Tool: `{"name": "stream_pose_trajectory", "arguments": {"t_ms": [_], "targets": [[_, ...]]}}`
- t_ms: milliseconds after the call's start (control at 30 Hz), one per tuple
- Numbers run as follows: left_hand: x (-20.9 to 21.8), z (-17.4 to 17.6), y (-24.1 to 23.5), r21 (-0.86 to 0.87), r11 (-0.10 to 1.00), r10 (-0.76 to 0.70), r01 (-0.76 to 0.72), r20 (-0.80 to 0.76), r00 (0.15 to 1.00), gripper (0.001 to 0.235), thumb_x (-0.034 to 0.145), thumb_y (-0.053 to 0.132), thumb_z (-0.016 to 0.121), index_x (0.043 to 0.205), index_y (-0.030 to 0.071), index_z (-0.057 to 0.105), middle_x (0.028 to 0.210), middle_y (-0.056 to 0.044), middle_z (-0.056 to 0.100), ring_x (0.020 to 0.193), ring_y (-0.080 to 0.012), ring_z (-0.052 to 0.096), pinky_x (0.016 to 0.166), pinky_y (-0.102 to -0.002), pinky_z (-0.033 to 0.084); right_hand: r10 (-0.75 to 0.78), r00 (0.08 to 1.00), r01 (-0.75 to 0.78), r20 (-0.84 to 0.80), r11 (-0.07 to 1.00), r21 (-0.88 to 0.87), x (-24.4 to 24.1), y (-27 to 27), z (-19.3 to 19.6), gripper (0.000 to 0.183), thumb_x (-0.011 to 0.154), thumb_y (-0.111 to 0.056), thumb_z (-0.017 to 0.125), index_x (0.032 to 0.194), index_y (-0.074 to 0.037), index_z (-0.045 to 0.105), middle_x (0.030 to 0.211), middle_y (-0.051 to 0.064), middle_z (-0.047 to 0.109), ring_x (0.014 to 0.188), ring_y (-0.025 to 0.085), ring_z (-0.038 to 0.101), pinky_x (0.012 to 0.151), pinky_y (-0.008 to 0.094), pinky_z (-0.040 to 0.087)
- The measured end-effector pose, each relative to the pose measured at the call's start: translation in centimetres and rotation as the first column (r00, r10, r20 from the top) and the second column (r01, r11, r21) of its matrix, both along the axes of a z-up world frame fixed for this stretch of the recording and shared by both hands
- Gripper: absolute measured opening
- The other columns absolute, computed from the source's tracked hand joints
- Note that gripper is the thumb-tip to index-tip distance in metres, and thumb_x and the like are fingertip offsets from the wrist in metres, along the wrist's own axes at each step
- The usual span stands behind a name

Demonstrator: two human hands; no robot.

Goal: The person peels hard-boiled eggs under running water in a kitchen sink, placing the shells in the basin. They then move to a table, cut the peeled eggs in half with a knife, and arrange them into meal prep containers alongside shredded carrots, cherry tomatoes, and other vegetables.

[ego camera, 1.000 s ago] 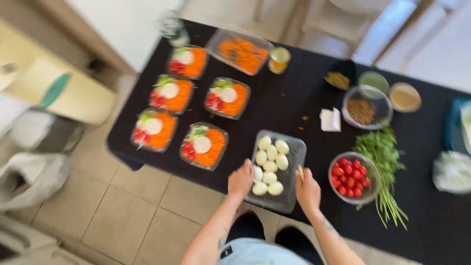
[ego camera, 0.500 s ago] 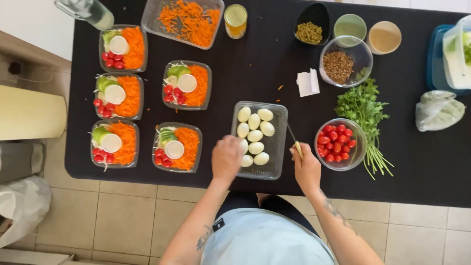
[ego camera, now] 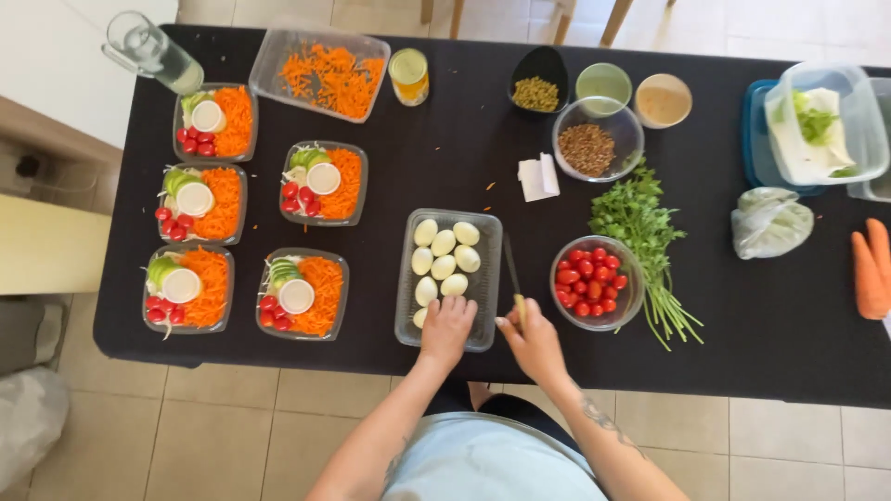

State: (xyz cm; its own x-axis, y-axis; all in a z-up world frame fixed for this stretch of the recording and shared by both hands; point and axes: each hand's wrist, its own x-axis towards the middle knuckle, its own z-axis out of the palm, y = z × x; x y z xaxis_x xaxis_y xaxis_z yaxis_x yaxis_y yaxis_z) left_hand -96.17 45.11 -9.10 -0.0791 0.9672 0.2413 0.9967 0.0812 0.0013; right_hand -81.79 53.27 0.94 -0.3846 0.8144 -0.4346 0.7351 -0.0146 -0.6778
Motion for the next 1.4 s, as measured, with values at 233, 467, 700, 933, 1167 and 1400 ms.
{"name": "stream_pose_trajectory", "arguments": {"t_ms": [233,467,700,933,1167,1400], "targets": [[-0.3,-1.5,-0.1,0.045,0.999,0.006,-0.004,-0.056,0.998,0.006,0.078,0.014,0.055,0.082,0.015,0.051,0.069,-0.002,0.046,0.062,-0.0213,0.050,0.060,-0.035,0.040,0.071,0.989,-0.080,-0.128,0.994,-0.073,-1.8,1.2,-1.4,0.020,0.079,-0.009,0.064,0.085,-0.012,0.045,0.091,0.009,0.071,0.088,0.027,0.068,0.075,0.040,0.052],[-0.6,3.9,0.2,-0.271,0.962,0.108,-0.040,0.241,0.964,0.055,0.063,0.027,0.074,0.111,0.015,0.049,0.094,-0.002,0.052,0.084,-0.0232,0.054,0.075,-0.036,0.042,0.058,0.981,-0.111,-0.186,0.951,-0.289,-2.6,1.9,-5.3,0.035,0.073,-0.009,0.070,0.093,-0.011,0.043,0.115,0.010,0.062,0.093,0.022,0.067,0.075,0.035,0.058],[-2.8,13.9,0.5,0.293,0.952,-0.034,-0.087,0.382,0.924,0.057,0.064,0.038,0.077,0.113,0.016,0.059,0.096,-0.001,0.058,0.089,-0.0208,0.056,0.074,-0.033,0.044,-0.442,0.696,0.036,-0.566,0.808,-0.588,-4.0,0.4,2.6,0.043,0.071,0.006,0.073,0.091,-0.009,0.038,0.107,0.011,0.061,0.078,0.024,0.067,0.063,0.038,0.061],[-2.1,19.5,-1.1,-0.084,0.953,-0.057,-0.290,0.893,-0.447,0.048,0.089,0.010,0.058,0.135,0.011,0.048,0.134,-0.009,0.052,0.121,-0.0166,0.046,0.104,-0.034,0.037,-0.298,0.633,0.066,-0.715,0.940,-0.334,-5.9,-0.8,9.8,0.050,0.069,0.003,0.076,0.083,-0.014,0.031,0.111,0.010,0.063,0.086,0.013,0.061,0.071,0.025,0.053],[-2.9,18.7,0.0,-0.246,0.925,-0.064,-0.290,0.652,-0.756,0.044,0.092,0.022,0.054,0.135,0.012,0.048,0.121,-0.010,0.061,0.108,-0.0225,0.060,0.099,-0.040,0.046,-0.008,0.820,0.161,-0.573,0.963,0.218,-5.9,-0.7,11.1,0.050,0.065,-0.015,0.084,0.077,-0.015,0.035,0.100,0.002,0.064,0.093,0.015,0.053,0.081,0.028,0.038],[-4.0,21.1,0.1,-0.209,0.940,-0.022,-0.269,0.750,-0.661,0.044,0.091,0.019,0.054,0.134,0.010,0.050,0.120,-0.011,0.063,0.106,-0.0196,0.061,0.095,-0.037,0.050,-0.148,0.784,0.172,-0.603,0.985,-0.018,-6.8,0.2,11.8,0.050,0.066,-0.009,0.083,0.080,-0.016,0.036,0.082,0.000,0.063,0.077,0.012,0.052,0.064,0.022,0.039]]}}
